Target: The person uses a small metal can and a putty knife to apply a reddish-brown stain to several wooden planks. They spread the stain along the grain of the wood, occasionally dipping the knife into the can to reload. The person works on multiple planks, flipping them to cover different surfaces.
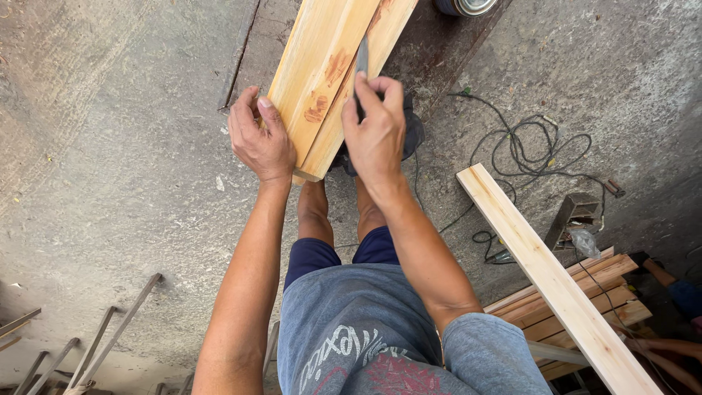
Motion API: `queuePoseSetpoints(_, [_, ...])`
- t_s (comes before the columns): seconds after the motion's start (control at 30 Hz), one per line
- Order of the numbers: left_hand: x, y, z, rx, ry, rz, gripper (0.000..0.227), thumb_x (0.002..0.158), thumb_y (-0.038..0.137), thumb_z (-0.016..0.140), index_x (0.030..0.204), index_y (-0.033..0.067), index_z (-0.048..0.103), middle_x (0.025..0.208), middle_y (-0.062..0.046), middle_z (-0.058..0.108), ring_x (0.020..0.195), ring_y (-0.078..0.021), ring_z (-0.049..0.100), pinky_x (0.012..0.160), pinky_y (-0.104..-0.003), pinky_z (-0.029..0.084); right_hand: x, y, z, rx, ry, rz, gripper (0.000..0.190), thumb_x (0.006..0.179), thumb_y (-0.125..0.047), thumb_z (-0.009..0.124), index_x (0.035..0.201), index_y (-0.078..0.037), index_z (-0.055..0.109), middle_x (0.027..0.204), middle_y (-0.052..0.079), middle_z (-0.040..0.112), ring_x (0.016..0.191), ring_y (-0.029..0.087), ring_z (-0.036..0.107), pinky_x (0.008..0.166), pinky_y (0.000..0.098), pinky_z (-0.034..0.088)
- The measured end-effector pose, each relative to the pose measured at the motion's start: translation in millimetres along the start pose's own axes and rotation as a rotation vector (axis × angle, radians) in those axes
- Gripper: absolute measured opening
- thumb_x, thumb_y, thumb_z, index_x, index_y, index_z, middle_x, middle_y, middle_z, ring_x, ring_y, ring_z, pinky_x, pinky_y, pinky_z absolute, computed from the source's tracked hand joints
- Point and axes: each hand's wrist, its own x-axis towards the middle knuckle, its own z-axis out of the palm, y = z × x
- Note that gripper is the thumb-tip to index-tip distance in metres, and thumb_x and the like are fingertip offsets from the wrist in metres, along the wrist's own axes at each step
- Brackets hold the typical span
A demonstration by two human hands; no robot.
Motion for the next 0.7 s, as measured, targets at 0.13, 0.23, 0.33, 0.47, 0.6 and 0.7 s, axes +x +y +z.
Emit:
queuePoseSetpoints(0.13, [1, 2, 0, -0.009, 0.005, 0.004, 0.023, 0.109, 0.022, 0.058, 0.122, 0.0040, 0.065, 0.104, -0.011, 0.069, 0.091, -0.0257, 0.067, 0.082, -0.040, 0.055, -25, -18, -7, 0.073, -0.057, 0.053, 0.039, 0.094, -0.005, 0.072, 0.131, 0.007, 0.066, 0.115, 0.019, 0.058, 0.098, 0.026, 0.066, 0.080, 0.0347, 0.059])
queuePoseSetpoints(0.23, [2, 1, 0, -0.013, 0.005, 0.007, 0.024, 0.109, 0.022, 0.058, 0.122, 0.0040, 0.065, 0.104, -0.011, 0.069, 0.091, -0.0256, 0.067, 0.083, -0.040, 0.055, -23, -15, -20, 0.041, 0.046, 0.008, 0.037, 0.094, -0.003, 0.071, 0.130, 0.005, 0.067, 0.114, 0.016, 0.059, 0.101, 0.026, 0.066, 0.084, 0.0344, 0.059])
queuePoseSetpoints(0.33, [0, 1, 0, 0.009, 0.002, 0.000, 0.024, 0.109, 0.023, 0.057, 0.122, 0.0043, 0.066, 0.104, -0.011, 0.069, 0.092, -0.0259, 0.067, 0.083, -0.041, 0.055, 8, 5, -23, 0.037, 0.111, -0.027, 0.036, 0.097, -0.002, 0.071, 0.132, 0.006, 0.067, 0.116, 0.017, 0.059, 0.103, 0.026, 0.066, 0.083, 0.0344, 0.060])
queuePoseSetpoints(0.47, [2, 1, -1, 0.014, 0.010, 0.019, 0.025, 0.109, 0.024, 0.057, 0.123, 0.0052, 0.065, 0.105, -0.011, 0.069, 0.093, -0.0262, 0.067, 0.084, -0.041, 0.055, 40, 22, -4, 0.066, 0.077, 0.057, 0.037, 0.098, -0.005, 0.069, 0.132, 0.008, 0.064, 0.116, 0.017, 0.057, 0.094, 0.022, 0.067, 0.074, 0.0305, 0.061])
queuePoseSetpoints(0.6, [0, 0, -1, 0.013, -0.014, -0.014, 0.025, 0.109, 0.025, 0.057, 0.124, 0.0062, 0.065, 0.103, -0.010, 0.069, 0.093, -0.0260, 0.067, 0.083, -0.040, 0.055, 4, 10, 11, 0.022, 0.041, -0.055, 0.038, 0.100, -0.006, 0.070, 0.135, 0.008, 0.064, 0.117, 0.016, 0.055, 0.101, 0.023, 0.065, 0.079, 0.0278, 0.063])
queuePoseSetpoints(0.7, [0, 1, -1, 0.012, -0.002, -0.003, 0.025, 0.109, 0.025, 0.057, 0.125, 0.0067, 0.064, 0.104, -0.010, 0.069, 0.095, -0.0267, 0.067, 0.084, -0.041, 0.055, -48, -13, 9, 0.065, -0.042, -0.008, 0.039, 0.096, -0.005, 0.071, 0.132, 0.008, 0.065, 0.120, 0.019, 0.054, 0.102, 0.028, 0.065, 0.082, 0.0334, 0.060])
